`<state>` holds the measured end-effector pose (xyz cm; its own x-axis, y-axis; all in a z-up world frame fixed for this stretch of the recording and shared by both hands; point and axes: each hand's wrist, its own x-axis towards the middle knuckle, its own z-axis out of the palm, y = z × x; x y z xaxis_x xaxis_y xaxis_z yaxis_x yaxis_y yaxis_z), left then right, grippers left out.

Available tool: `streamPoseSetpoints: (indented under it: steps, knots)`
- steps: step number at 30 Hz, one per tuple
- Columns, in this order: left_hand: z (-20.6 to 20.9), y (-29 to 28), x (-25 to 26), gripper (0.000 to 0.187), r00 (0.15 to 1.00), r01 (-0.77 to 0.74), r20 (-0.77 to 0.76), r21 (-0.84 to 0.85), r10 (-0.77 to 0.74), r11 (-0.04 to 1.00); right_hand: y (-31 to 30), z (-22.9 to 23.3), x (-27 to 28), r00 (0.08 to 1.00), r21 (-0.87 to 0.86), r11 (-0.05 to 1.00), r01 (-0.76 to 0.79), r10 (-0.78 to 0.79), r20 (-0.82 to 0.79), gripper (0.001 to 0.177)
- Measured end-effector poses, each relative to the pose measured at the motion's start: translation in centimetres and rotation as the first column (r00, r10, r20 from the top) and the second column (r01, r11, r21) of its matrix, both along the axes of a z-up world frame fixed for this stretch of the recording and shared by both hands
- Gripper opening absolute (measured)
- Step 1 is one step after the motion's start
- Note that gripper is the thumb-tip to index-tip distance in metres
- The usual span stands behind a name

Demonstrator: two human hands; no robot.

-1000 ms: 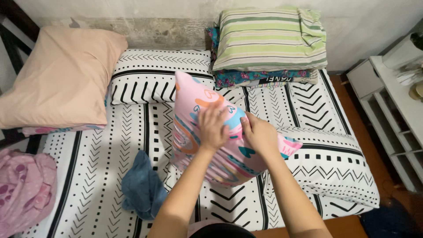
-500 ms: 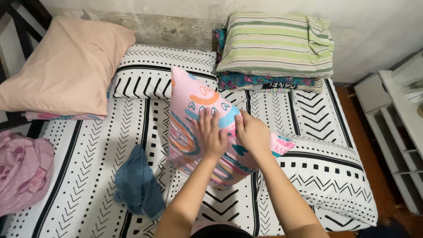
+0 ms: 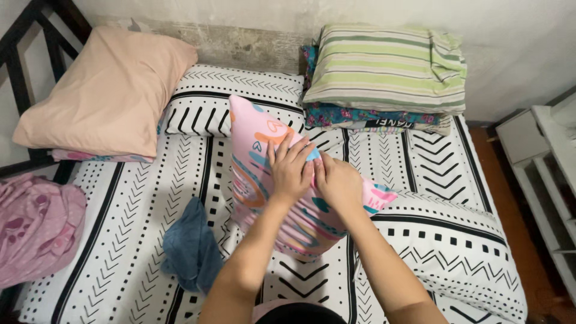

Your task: The person straightens and fluffs a pink patterned pillow on a bed, then folds a white and black patterned pillowcase and places it on the bed. The person handles the pillow and pillowcase by hand without using tools.

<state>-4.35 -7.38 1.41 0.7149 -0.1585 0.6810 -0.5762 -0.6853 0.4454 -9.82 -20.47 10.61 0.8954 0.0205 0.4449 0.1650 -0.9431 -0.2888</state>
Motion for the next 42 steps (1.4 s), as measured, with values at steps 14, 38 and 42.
streamPoseSetpoints:
  steps: [14, 38, 42]
  knots:
    - [12.4, 12.3, -1.5, 0.091, 0.940, 0.228, -0.339, 0.541, -0.038, 0.810, -0.7, 1.0, -1.0, 0.877, -0.214, 0.865, -0.453, 0.475, 0.065, 0.019]
    - [5.3, 14.7, 4.3, 0.043, 0.999, -0.018, 0.052, 0.238, 0.006, 0.971, 10.5, -9.0, 1.7, 0.890, -0.149, 0.955, 0.256, -0.172, 0.423, 0.050]
    - [5.4, 15.6, 4.0, 0.040, 0.996, 0.030, -0.094, 0.294, -0.002, 0.955, 9.1, -11.2, 1.1, 0.901, -0.102, 0.967, 0.233, -0.175, 0.396, 0.053]
